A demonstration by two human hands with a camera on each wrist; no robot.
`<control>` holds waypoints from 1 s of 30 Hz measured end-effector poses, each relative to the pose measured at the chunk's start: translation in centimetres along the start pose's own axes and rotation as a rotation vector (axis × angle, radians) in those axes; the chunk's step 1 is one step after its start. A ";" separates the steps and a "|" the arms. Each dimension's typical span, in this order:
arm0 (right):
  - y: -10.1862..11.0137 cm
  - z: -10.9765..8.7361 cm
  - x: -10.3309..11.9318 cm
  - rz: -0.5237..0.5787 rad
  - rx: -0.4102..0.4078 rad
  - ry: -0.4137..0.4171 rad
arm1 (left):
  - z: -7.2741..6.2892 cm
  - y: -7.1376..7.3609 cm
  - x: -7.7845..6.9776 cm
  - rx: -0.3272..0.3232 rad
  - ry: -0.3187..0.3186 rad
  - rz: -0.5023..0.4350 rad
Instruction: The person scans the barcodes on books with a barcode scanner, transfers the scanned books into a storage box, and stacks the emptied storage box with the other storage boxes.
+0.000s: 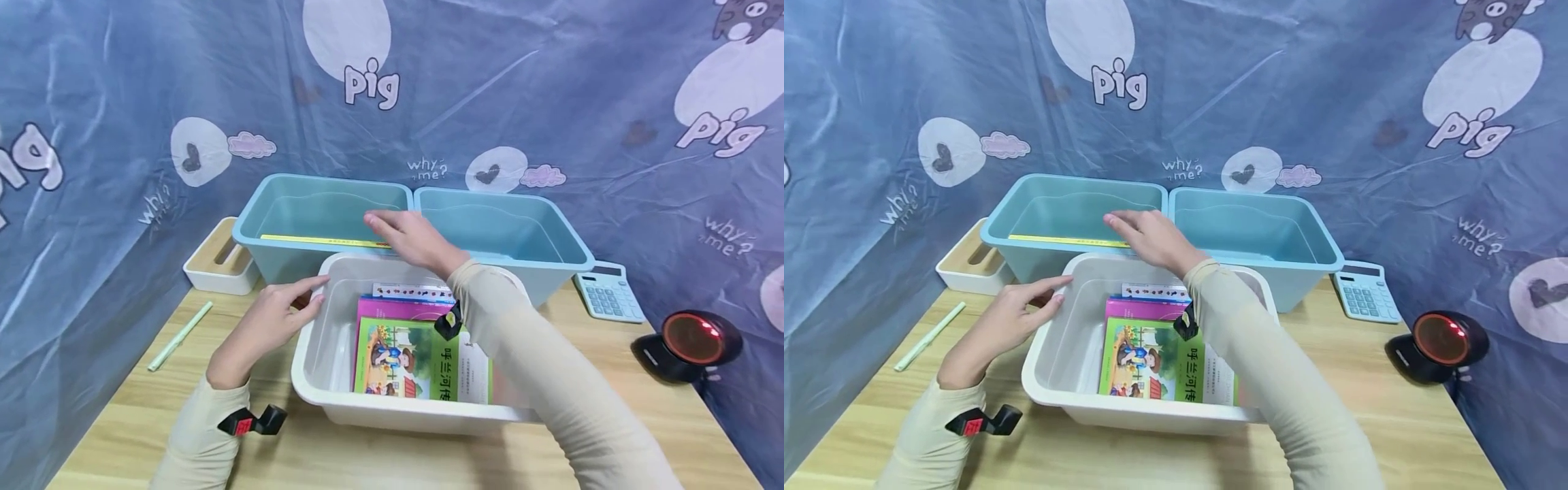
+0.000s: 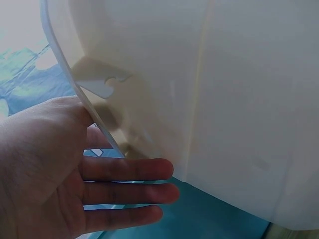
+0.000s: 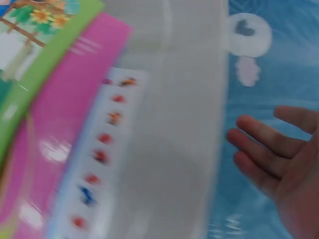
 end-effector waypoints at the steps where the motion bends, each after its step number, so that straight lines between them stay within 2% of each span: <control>1: 0.8 -0.2 0.3 -0.004 -0.014 0.000 | 0.0 0.1 0.0 -0.001 0.003 0.002; 7: 6.9 -3.1 1.0 0.002 -0.156 -0.060 | 0.0 0.3 -0.1 0.004 0.015 0.000; 11: 10.0 -6.6 0.7 -0.057 -0.245 -0.128 | -0.2 0.1 -0.1 0.010 0.023 -0.001; 14: 11.1 -9.5 0.1 -0.091 -0.261 -0.180 | -0.2 0.1 -0.2 0.008 0.031 -0.004; 18: 10.5 -13.1 -1.5 -0.086 -0.175 -0.189 | -0.3 0.2 -0.3 0.003 0.033 -0.007; 23: 7.9 -16.7 -3.5 -0.026 -0.045 -0.179 | -0.4 0.3 -0.3 -0.009 0.017 -0.008; 30: 4.5 -18.9 -4.8 0.126 0.052 -0.130 | -0.3 0.3 -0.5 -0.014 0.012 -0.017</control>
Point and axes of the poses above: each hand's wrist, its own z-axis towards the middle knuckle, its own y-axis out of the back of the hand, x = y × z, the point moved 3 cm from there along z, towards the middle knuckle, and after that the axes turned 3 degrees about -y, right-handed, at the moved point
